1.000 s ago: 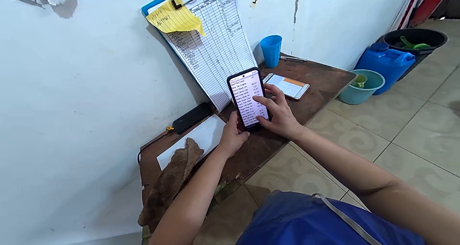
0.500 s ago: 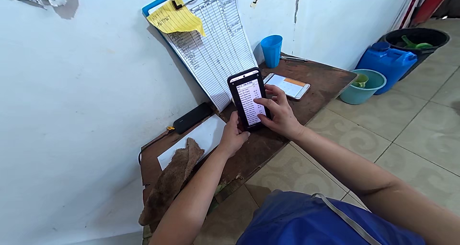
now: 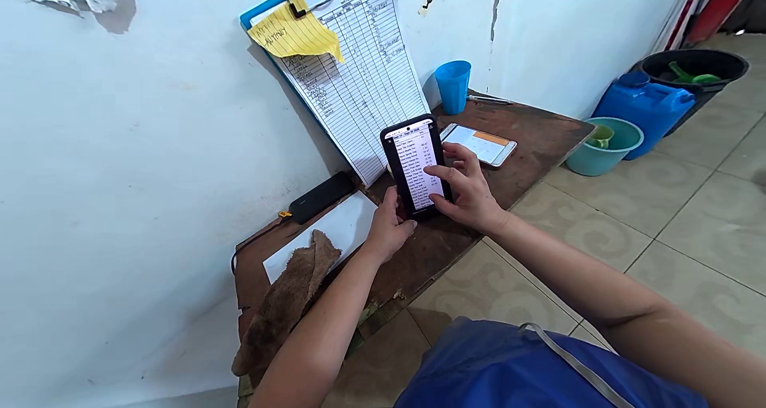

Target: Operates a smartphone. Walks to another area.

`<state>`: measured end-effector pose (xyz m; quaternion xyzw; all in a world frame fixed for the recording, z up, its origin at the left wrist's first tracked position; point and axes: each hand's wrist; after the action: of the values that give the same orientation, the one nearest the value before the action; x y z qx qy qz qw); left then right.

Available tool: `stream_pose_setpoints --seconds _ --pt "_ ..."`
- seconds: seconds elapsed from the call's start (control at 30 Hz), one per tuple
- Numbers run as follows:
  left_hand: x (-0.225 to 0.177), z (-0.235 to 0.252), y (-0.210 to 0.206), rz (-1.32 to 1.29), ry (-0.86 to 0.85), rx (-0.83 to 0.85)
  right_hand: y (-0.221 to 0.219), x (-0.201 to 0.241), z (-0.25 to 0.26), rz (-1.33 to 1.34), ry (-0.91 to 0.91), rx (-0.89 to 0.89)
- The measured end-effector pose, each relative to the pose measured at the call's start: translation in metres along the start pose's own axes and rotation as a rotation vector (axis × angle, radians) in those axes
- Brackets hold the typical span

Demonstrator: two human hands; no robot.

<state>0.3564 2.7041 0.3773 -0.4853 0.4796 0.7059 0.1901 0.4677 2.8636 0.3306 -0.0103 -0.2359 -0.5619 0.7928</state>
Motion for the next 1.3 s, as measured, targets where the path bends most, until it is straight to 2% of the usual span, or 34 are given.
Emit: stream_pose_setpoints --seconds 0.67,1.07,1.3 --pt "-0.0021 -0.0011 0.0004 0.039 -0.016 0.005 0.0004 0.0027 0.001 -0.016 -0.057 0.007" --pt "-0.0028 -0.001 -0.0003 0.022 -0.007 -0.004 0.0021 0.005 0.002 -0.034 -0.042 -0.012" --pt "-0.0039 -0.0017 -0.0004 0.021 -0.003 -0.007 0.0018 0.002 0.0005 0.004 0.025 -0.071"
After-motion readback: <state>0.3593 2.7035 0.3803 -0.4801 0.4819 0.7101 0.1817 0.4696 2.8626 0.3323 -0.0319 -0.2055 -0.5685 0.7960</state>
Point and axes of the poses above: each hand's wrist, its own z-axis towards the middle knuckle, its own y-axis out of the back of the hand, x = y × z, and after that the axes turned 3 degrees about -x, right-handed
